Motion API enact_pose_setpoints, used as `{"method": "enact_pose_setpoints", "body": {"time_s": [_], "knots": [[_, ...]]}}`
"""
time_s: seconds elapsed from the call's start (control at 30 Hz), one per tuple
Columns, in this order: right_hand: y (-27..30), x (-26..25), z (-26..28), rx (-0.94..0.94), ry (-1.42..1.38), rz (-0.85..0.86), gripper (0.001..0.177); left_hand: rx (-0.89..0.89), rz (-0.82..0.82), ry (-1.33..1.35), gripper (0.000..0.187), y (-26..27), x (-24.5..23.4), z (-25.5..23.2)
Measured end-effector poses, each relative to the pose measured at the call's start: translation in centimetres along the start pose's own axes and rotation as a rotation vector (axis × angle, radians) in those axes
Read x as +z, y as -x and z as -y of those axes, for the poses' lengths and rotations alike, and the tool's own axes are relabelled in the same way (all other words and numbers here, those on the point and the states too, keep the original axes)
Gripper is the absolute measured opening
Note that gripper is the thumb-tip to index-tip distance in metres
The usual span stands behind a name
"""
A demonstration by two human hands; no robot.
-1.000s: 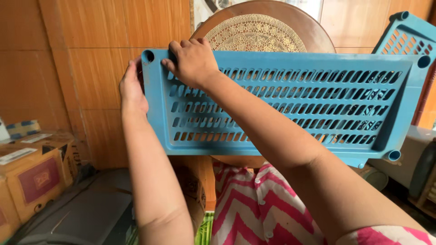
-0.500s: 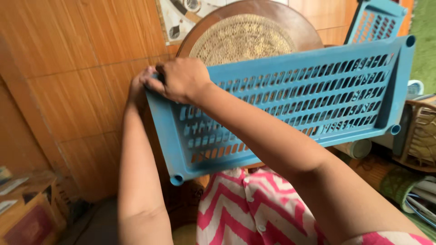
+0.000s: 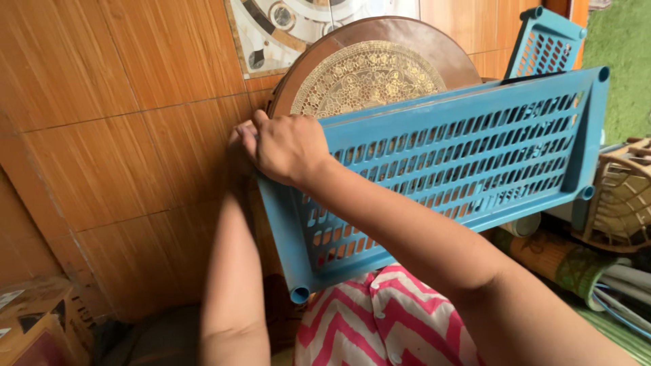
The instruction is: The person assembles a blue plastic crate by inserting corner posts into side panels and stacking the assembled unit on a round wooden stool. The person handles the crate panels and posts by hand, aligning and pressing them together to form a complete crate.
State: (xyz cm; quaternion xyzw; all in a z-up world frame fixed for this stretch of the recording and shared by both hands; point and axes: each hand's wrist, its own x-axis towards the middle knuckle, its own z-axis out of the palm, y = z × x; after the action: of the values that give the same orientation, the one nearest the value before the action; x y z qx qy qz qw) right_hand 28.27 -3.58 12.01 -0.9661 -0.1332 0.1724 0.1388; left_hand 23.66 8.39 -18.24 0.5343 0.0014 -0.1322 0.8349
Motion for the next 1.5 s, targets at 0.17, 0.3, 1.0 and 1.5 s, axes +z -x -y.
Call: {"method": "enact_pose_setpoints", "body": {"time_s": [0.17, 0.3, 1.0, 1.5], "knots": [[0.3, 0.2, 0.0, 0.012, 0.029, 0.119, 0.041, -0.102, -0.060, 0.158, 0.046, 0.4, 0.9, -0.8], [0.3, -0.3, 1.4, -0.046, 0.080, -0.061, 0.043, -0.130, -0.038, -0.045, 0.049, 1.6, 1.4, -6.8], [30.4, -7.7, -27.8, 0.016, -0.113, -0.124, 0.025, 0.078, -0.158, -1.042, 0.052, 16.0, 39.1, -15.1], [43.1, -7.0, -42.9, -0.158, -0.252, -0.173, 0.028, -0.134, -0.135, -1.504, 0.075, 16.5, 49.7, -6.3]]}}
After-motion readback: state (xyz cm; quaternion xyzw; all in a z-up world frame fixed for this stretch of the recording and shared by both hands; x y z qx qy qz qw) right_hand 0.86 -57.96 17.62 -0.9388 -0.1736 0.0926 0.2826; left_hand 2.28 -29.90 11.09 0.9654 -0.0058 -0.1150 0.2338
